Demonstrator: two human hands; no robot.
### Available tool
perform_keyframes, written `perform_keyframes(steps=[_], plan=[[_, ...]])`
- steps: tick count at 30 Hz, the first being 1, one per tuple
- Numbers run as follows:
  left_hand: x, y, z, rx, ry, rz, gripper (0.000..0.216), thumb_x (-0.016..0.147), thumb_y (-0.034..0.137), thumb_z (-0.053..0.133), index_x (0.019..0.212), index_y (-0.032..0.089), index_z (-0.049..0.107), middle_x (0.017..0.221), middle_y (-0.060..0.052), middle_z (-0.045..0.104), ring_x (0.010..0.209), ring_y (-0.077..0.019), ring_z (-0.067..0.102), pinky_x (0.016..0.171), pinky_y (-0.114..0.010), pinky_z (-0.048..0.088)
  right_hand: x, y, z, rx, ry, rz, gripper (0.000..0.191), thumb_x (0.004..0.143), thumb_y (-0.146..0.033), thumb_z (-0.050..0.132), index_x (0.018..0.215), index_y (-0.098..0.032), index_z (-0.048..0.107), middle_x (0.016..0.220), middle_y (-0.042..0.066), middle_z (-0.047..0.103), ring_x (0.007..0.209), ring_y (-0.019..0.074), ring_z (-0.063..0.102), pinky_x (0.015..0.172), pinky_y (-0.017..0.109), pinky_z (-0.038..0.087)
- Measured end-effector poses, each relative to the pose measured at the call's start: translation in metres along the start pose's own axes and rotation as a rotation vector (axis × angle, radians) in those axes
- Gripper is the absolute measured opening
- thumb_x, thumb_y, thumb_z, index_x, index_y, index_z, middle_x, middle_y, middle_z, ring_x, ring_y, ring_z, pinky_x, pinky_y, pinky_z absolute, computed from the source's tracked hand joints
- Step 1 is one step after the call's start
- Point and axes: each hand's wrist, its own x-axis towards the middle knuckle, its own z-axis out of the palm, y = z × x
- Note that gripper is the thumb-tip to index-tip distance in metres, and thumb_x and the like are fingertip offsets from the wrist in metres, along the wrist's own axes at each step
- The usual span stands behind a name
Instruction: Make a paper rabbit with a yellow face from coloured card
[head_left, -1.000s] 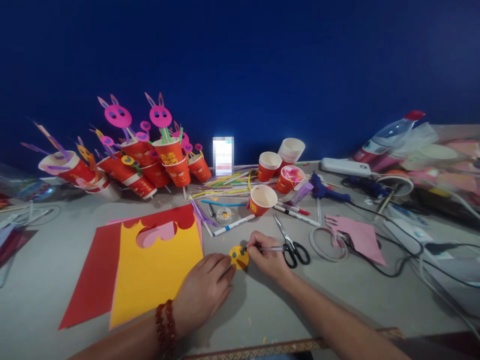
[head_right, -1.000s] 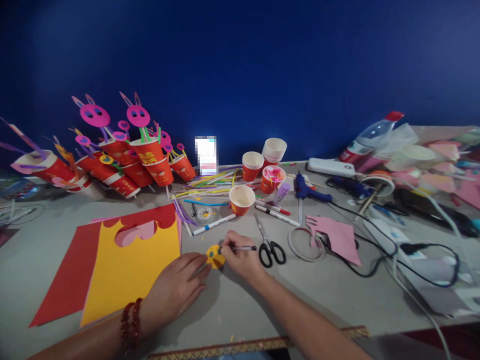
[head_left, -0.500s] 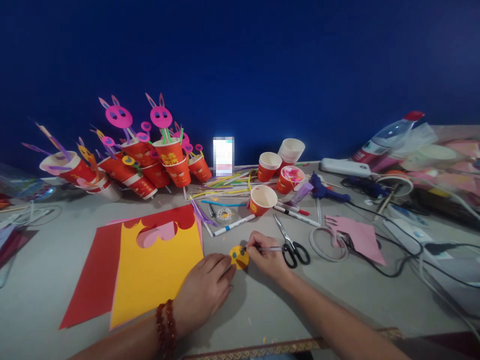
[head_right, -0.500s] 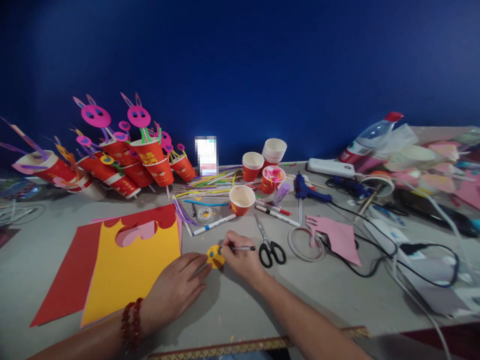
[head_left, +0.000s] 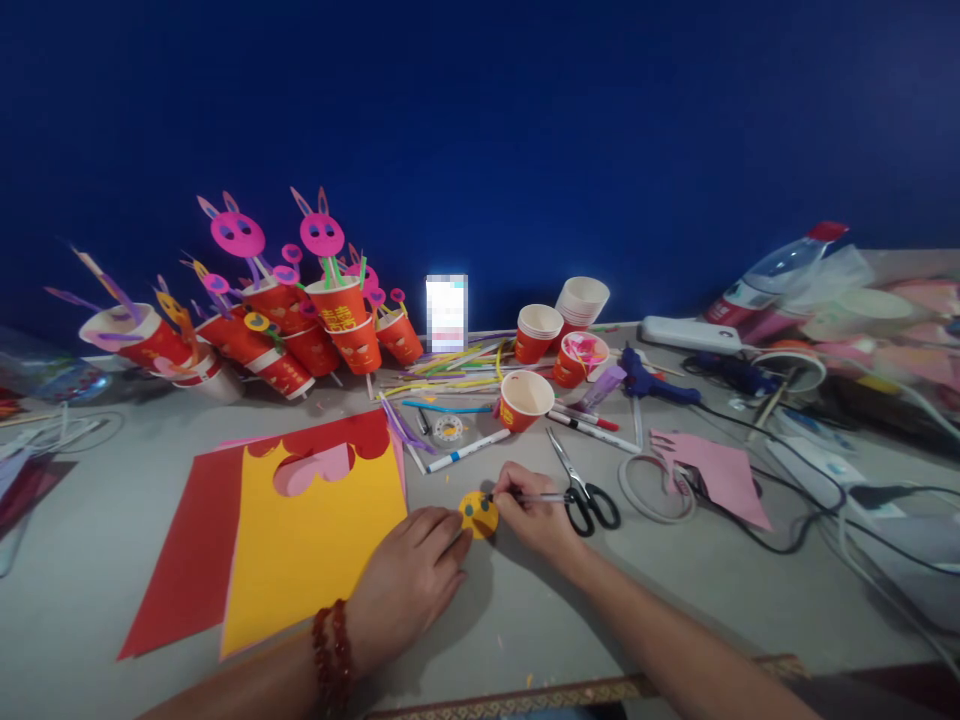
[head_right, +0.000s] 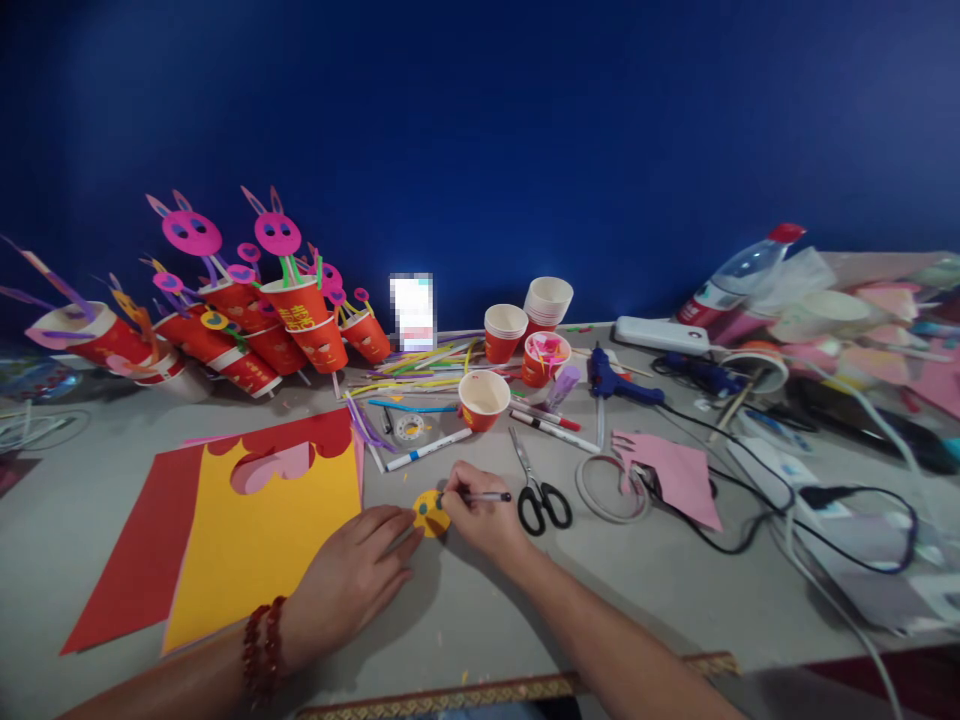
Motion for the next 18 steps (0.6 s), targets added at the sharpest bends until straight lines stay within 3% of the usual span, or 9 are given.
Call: perform_keyframes(steps=[18], plan=[[0.0000,0.0002,-0.0001,0.003,-0.023,-0.010,0.033,0.091,0.022,0.060,0.122,0.014,0.058,0.124,-0.010,0.062,0.116,-0.0265,0.055,0.100,-0.042,0.048,-0.0001,-0.0006,0.0005,0.016,0.006,0.011,0.015,0.074,-0.013,0.051,0.062,-0.022,0.050,0.056,-0.003,0.053,0.052,0.0134,0.047,0.051,0.024,0.034]])
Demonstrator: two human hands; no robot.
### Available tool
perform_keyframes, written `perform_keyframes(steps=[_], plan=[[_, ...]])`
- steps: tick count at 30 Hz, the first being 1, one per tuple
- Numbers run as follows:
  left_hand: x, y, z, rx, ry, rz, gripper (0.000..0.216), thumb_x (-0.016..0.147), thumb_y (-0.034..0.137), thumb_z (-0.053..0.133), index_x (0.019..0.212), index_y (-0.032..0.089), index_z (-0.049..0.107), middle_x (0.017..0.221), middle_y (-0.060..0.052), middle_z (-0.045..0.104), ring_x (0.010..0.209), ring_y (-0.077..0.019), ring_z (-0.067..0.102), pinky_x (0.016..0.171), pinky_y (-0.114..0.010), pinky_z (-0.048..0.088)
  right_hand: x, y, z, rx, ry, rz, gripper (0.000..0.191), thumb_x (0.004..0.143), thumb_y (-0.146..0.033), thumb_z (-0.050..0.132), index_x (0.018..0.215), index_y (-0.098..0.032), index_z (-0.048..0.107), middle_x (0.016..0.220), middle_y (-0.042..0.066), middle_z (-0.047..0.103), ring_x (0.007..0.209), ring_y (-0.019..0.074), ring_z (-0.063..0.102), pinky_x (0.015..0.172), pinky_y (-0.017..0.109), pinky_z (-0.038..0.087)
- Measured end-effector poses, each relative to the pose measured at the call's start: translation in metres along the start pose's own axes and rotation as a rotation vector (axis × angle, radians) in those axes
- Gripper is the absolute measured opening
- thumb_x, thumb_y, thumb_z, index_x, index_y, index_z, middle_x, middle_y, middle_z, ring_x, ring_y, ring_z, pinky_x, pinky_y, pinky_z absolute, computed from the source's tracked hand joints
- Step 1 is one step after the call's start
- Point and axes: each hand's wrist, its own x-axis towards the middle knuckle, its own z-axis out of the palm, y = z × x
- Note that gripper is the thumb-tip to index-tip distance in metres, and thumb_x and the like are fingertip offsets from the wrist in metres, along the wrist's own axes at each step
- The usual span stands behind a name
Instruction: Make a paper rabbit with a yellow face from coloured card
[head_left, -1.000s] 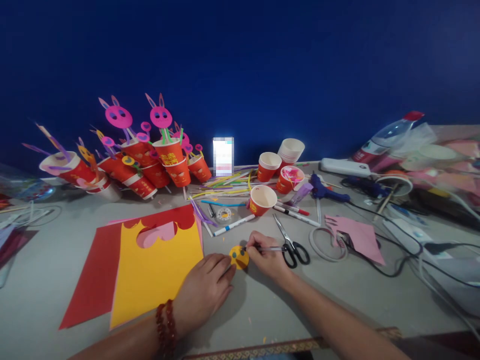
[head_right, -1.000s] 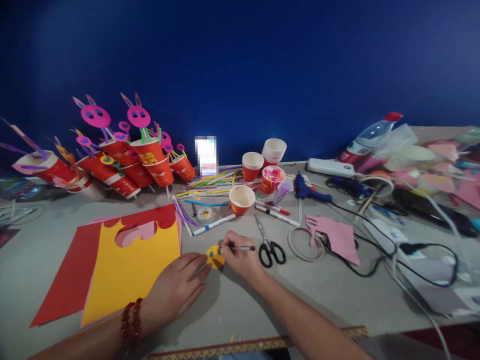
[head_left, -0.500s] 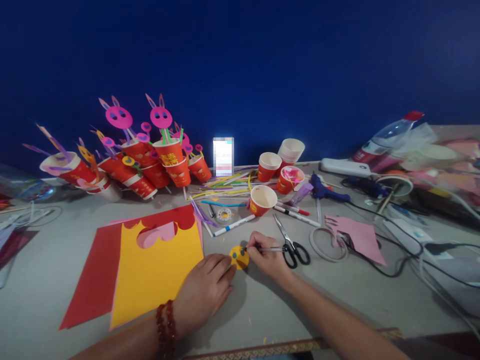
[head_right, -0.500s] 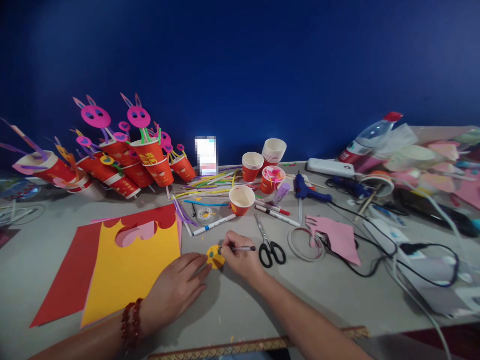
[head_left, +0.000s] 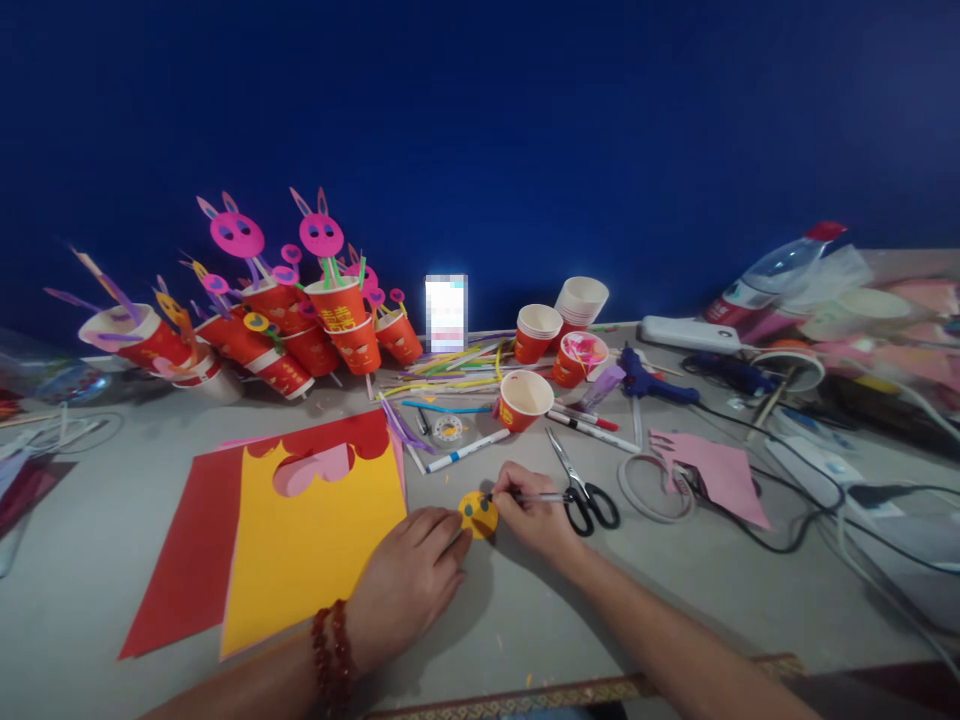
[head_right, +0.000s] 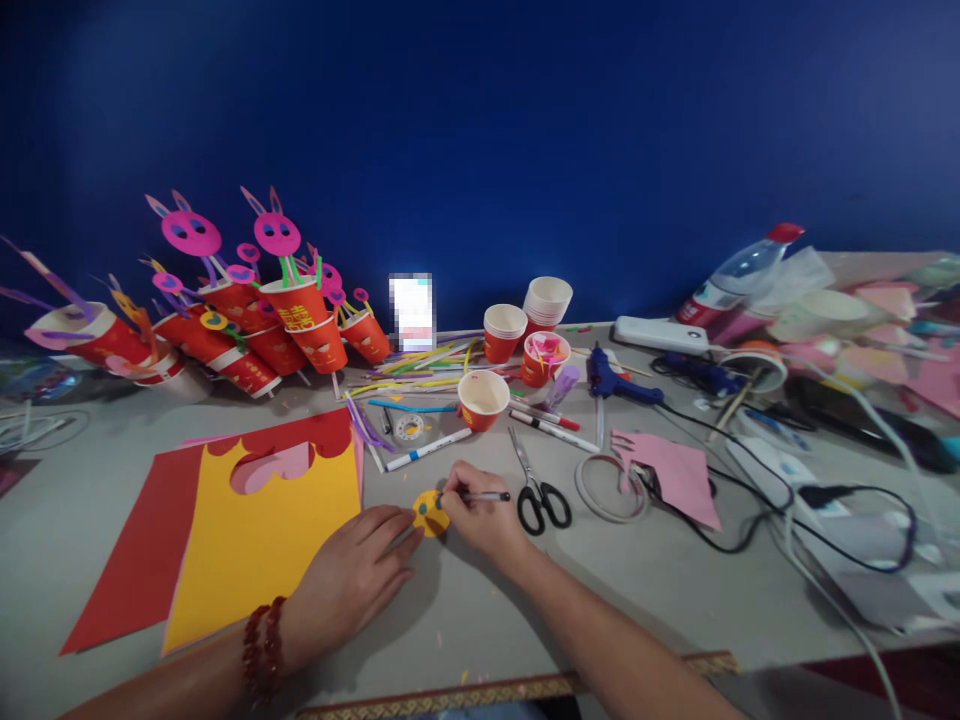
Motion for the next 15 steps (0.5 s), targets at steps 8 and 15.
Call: perform_keyframes(steps=[8,15], plan=[[-0.0005,0.0004,-0.0004,-0.009,0.018,0.007,0.032,0.090,0.023,0.061,0.121,0.015,0.058,0.123,-0.010,0.063,0.116,-0.0260,0.055,0.099,-0.041,0.049,0.0009,-0.0039,-0.0014,-0.004,0.004,-0.014,0.014,0.073,-0.014,0.049,0.061,-0.021,0.048,0.054,-0.004,0.050,0.051,0.0122,0.046,0.051,0.023,0.034],[-0.0010,-0.0003,0.0002,-0.004,0.018,0.006,0.033,0.090,0.023,0.061,0.122,0.014,0.058,0.124,-0.010,0.062,0.116,-0.0259,0.055,0.099,-0.041,0.048,0.0008,-0.0040,-0.0016,-0.022,0.013,-0.023,0.017,0.074,-0.013,0.049,0.059,-0.022,0.045,0.053,-0.004,0.049,0.050,0.0122,0.043,0.051,0.024,0.033]])
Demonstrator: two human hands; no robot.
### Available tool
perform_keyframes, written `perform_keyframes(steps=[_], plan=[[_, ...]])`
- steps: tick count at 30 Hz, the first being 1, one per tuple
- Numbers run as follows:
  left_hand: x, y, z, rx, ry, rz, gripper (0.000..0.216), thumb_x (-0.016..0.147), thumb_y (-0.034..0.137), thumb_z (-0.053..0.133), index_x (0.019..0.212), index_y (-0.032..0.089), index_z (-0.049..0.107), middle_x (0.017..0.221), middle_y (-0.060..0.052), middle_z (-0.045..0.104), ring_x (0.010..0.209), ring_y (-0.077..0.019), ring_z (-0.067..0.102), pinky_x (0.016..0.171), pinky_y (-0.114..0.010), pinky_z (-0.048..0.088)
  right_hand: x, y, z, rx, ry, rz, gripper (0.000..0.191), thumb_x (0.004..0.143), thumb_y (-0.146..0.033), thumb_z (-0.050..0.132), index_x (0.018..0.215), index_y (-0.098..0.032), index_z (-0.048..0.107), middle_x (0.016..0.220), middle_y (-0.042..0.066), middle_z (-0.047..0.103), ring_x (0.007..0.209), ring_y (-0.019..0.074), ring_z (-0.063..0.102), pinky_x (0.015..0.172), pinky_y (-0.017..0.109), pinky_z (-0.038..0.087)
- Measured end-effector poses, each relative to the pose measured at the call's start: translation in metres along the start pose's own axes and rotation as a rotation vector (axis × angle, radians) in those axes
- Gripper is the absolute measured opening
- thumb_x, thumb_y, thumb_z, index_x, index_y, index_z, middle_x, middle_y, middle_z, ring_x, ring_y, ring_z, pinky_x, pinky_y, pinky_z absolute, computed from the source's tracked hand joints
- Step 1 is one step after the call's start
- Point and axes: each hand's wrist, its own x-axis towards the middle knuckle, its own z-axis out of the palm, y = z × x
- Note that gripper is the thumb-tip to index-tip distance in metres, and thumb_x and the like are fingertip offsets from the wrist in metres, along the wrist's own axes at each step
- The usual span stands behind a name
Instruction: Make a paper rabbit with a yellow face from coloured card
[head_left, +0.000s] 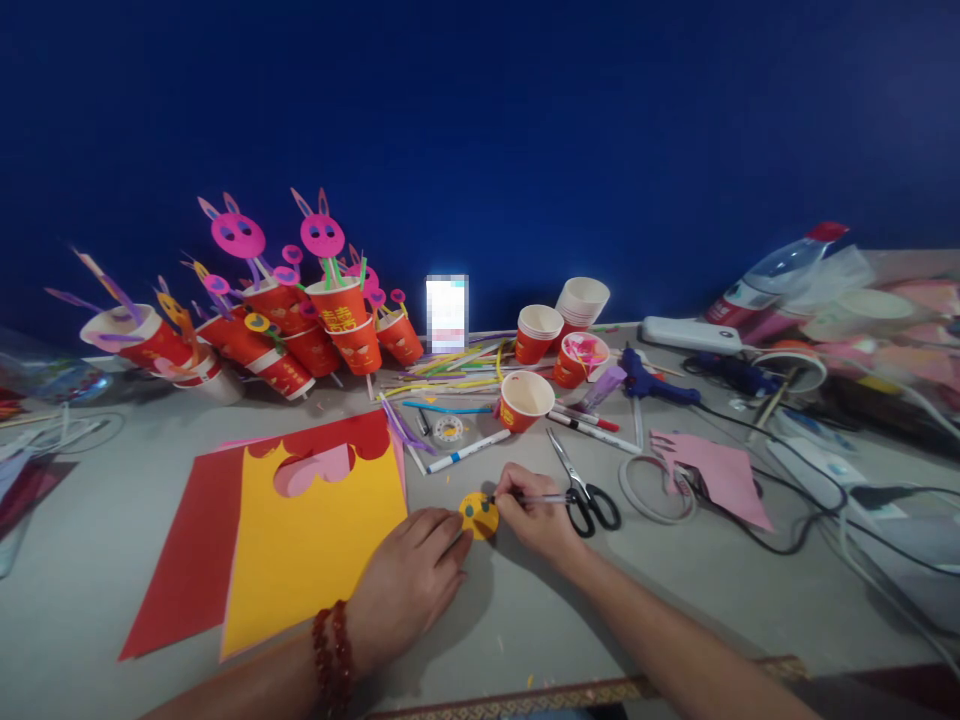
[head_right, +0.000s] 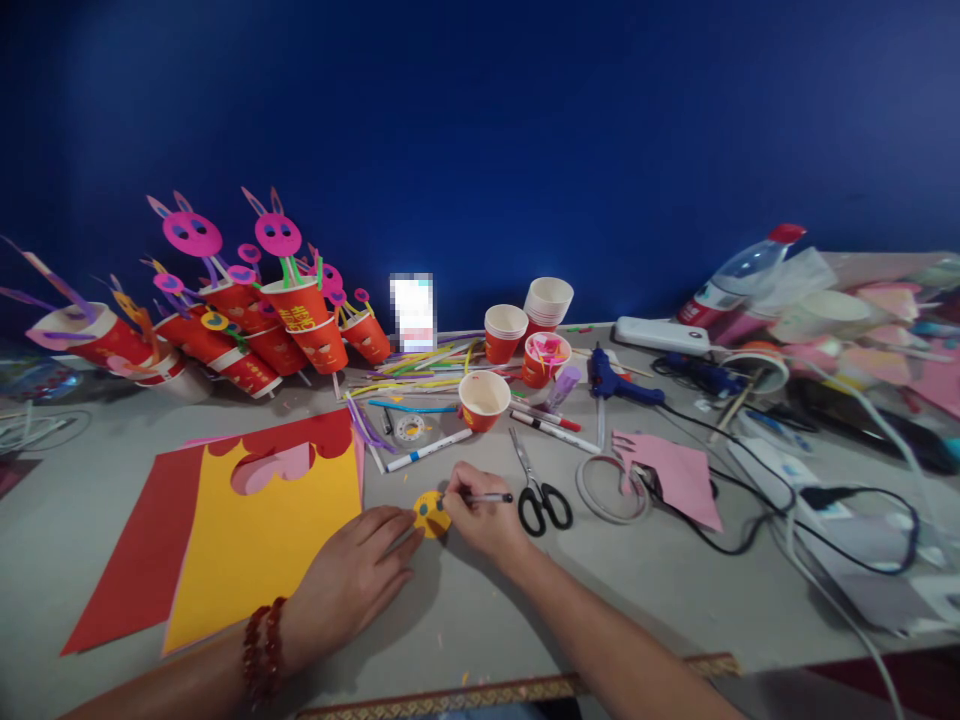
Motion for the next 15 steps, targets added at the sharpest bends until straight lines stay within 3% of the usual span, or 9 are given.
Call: perform_keyframes(steps=[15], plan=[[0.0015,0.0004,-0.0005,-0.002,0.006,0.006,0.032,0.090,0.022,0.061,0.121,0.014,0.058,0.122,-0.010,0.063,0.115,-0.0257,0.056,0.098,-0.041,0.049,-0.0012,-0.0002,0.0000,0.030,-0.007,0.009,0.017,0.073,-0.014,0.049,0.058,-0.022,0.045,0.053,-0.004,0.048,0.050,0.0119,0.042,0.050,0.024,0.032]])
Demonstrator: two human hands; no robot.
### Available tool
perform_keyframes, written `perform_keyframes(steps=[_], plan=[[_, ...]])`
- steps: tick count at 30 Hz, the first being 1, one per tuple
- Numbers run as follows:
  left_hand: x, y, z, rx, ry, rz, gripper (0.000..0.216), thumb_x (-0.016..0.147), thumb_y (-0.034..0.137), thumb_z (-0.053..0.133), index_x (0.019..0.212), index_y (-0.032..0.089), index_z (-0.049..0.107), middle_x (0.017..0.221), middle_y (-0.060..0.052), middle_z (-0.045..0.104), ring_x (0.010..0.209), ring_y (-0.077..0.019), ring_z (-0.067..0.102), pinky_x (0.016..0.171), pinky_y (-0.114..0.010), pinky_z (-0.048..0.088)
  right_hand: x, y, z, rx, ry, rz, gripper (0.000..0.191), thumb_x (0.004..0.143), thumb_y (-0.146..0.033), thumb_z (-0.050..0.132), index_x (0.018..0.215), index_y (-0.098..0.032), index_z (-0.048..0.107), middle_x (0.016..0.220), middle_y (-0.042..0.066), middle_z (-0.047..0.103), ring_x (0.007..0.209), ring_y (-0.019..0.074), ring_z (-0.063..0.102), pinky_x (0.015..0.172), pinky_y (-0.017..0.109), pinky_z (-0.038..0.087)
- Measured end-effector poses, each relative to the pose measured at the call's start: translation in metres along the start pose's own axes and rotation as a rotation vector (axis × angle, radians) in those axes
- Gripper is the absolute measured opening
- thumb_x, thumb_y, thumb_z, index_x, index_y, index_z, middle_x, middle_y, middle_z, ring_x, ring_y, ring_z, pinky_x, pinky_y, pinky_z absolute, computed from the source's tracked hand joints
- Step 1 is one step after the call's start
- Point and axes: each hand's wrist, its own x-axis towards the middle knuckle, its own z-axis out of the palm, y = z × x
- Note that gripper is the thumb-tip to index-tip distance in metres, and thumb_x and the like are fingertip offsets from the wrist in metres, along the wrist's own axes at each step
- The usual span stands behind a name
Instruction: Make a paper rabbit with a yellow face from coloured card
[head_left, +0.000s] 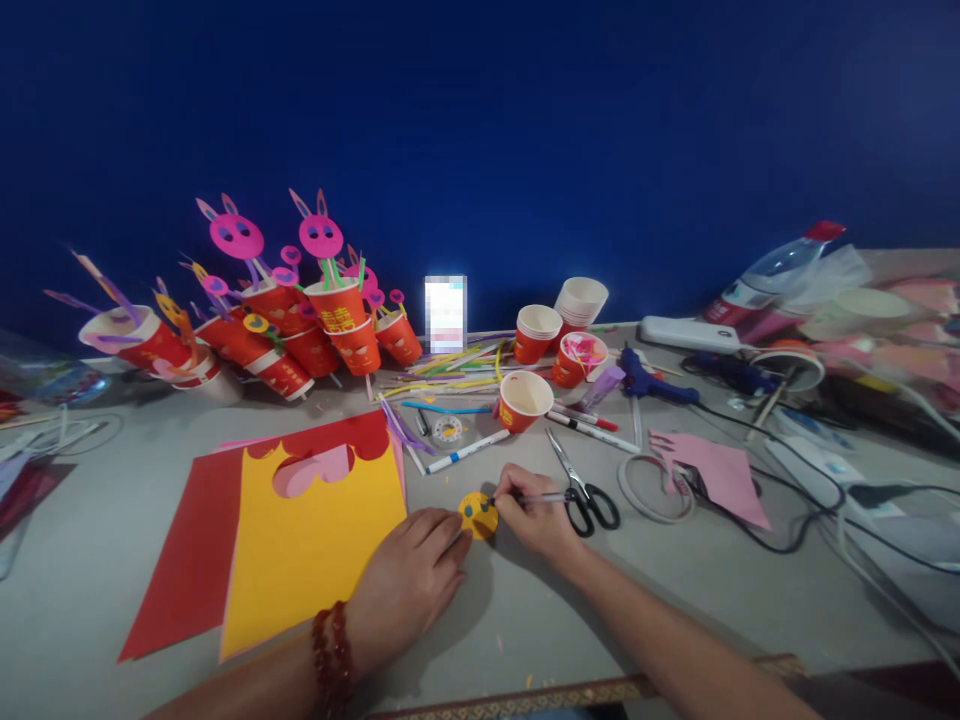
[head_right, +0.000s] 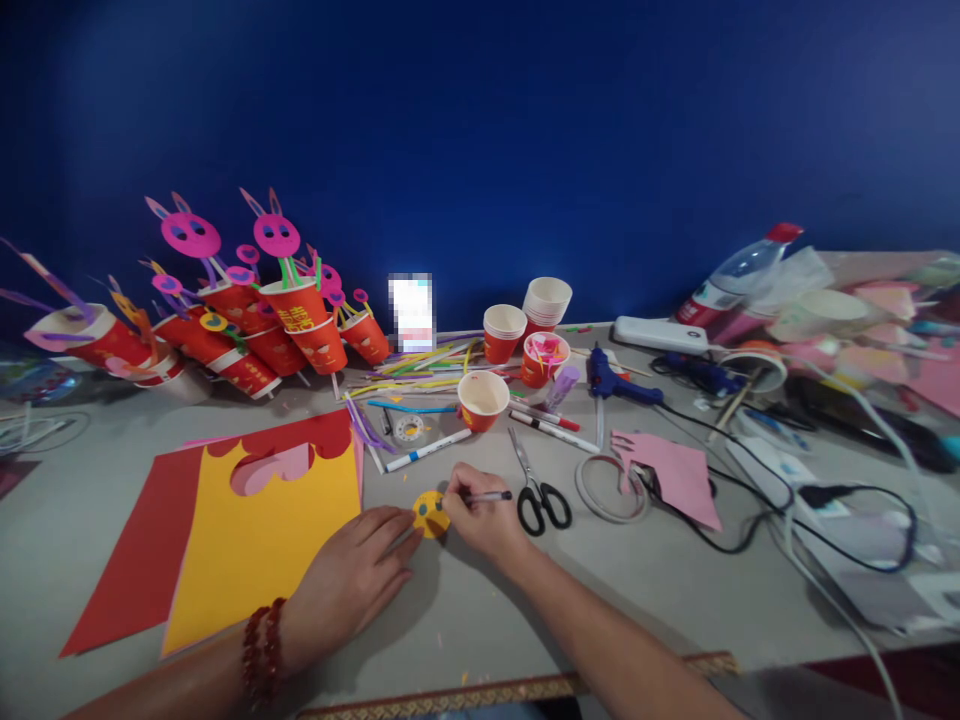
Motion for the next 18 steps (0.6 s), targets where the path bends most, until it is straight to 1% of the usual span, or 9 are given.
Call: perform_keyframes(steps=[8,18], plan=[[-0.0007,0.0007,-0.0006,0.008,-0.001,-0.004,0.031,0.091,0.023,0.059,0.121,0.015,0.058,0.123,-0.009,0.063,0.116,-0.0256,0.055,0.099,-0.041,0.048,0.0013,0.0015,0.0004,0.051,0.051,0.018,0.017,0.074,-0.017,0.048,0.058,-0.022,0.043,0.051,-0.006,0.042,0.049,0.0115,0.038,0.049,0.024,0.029],[-0.0011,0.0004,-0.0009,0.008,-0.003,-0.001,0.032,0.090,0.022,0.061,0.121,0.014,0.058,0.123,-0.009,0.063,0.115,-0.0257,0.055,0.099,-0.041,0.048,0.0010,0.0012,0.0019,0.026,0.034,0.030,0.017,0.075,-0.016,0.049,0.061,-0.022,0.044,0.053,-0.005,0.044,0.051,0.0120,0.041,0.050,0.024,0.031]])
